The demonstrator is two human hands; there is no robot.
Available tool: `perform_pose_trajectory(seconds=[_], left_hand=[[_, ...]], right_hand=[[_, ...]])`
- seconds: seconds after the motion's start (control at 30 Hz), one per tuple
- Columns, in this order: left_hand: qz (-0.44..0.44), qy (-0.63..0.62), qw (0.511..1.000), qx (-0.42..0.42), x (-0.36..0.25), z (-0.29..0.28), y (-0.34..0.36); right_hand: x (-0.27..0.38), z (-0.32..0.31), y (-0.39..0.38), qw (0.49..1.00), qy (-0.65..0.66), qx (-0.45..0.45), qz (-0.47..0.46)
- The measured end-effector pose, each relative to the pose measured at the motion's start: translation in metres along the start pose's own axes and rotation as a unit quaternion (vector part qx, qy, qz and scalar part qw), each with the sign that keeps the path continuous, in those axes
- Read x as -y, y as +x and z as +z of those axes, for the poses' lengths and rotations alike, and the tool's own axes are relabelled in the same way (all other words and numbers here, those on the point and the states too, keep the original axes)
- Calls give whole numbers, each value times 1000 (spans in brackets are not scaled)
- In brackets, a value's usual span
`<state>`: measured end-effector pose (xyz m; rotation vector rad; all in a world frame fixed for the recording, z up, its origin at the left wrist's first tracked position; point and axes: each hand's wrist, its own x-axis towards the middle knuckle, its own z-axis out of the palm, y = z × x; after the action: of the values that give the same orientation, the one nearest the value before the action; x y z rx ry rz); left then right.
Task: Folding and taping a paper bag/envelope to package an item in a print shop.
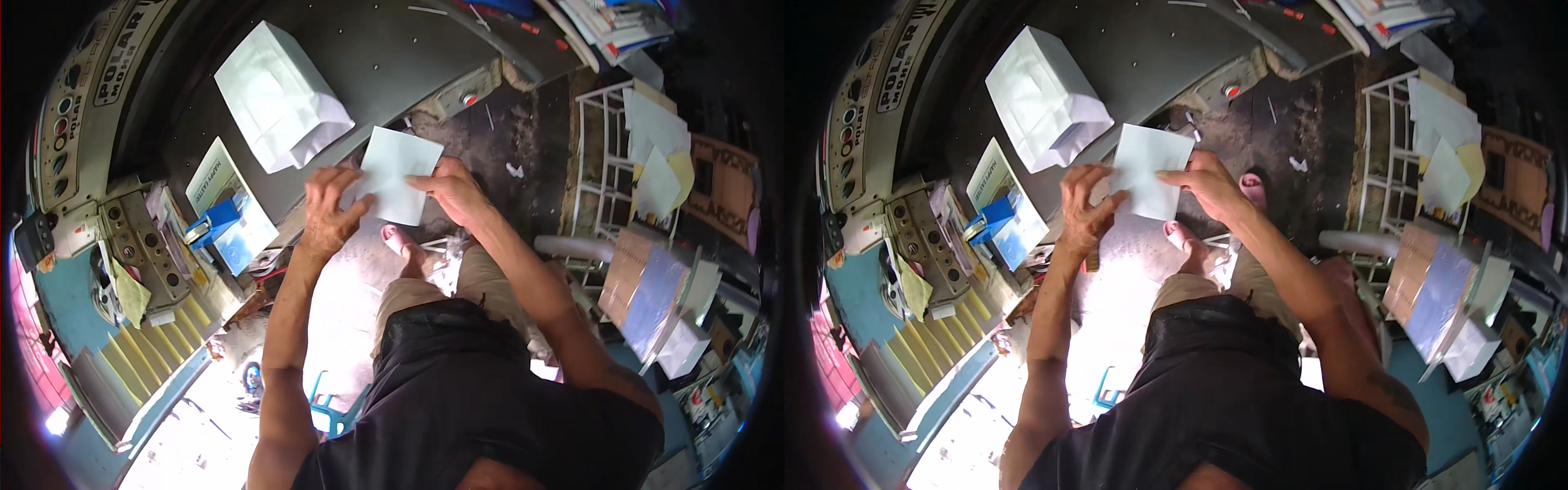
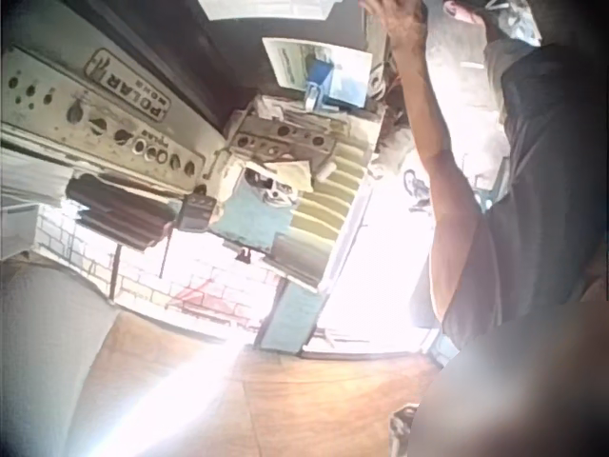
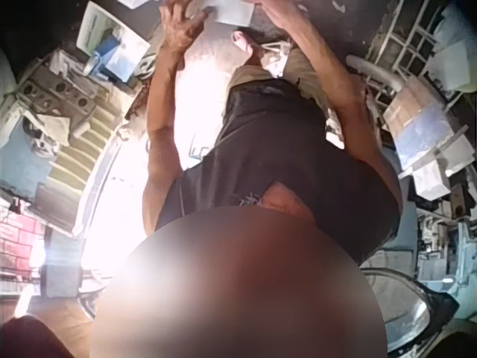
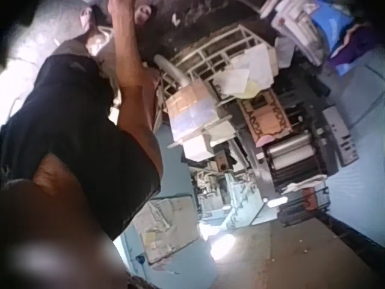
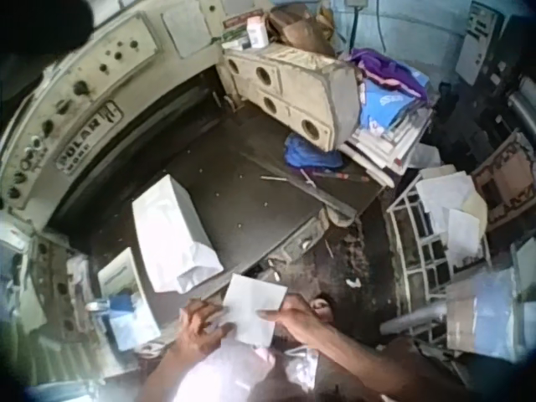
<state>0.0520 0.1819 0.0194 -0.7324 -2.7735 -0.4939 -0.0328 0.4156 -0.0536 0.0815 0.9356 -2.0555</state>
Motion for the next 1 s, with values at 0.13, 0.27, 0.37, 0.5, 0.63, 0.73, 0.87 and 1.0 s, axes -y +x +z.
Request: perform_pose_trajectory(seconds=[0.13,0.27,0.37,0.5,0.63,0.73,0.87,1.0], left_hand=[[-46,136,983,-111,21,-18,-29],[-16,208,967,-145,44,-32,-35],[-41,239,963,-115,61,-41,-34],[-38,213,966,-143,58,-47,-37],[-39,199,969,-142,52,-45,-69],[-27,172,982,-79,36,-35,-76],[4,162,986,-40,23,-28,-77],[-19,159,987,-34,19,-23,-79]], right_hand=[[-63,37,28,1000,-18,-14,12],[-84,77,67,992,32,-107,-59],[-90,97,88,979,66,-152,-120],[-81,101,102,957,32,-228,-178],[-86,113,115,949,9,-224,-222],[-80,113,113,951,-10,-226,-211],[-84,97,101,968,24,-178,-172],[-89,92,99,976,85,-129,-154]])
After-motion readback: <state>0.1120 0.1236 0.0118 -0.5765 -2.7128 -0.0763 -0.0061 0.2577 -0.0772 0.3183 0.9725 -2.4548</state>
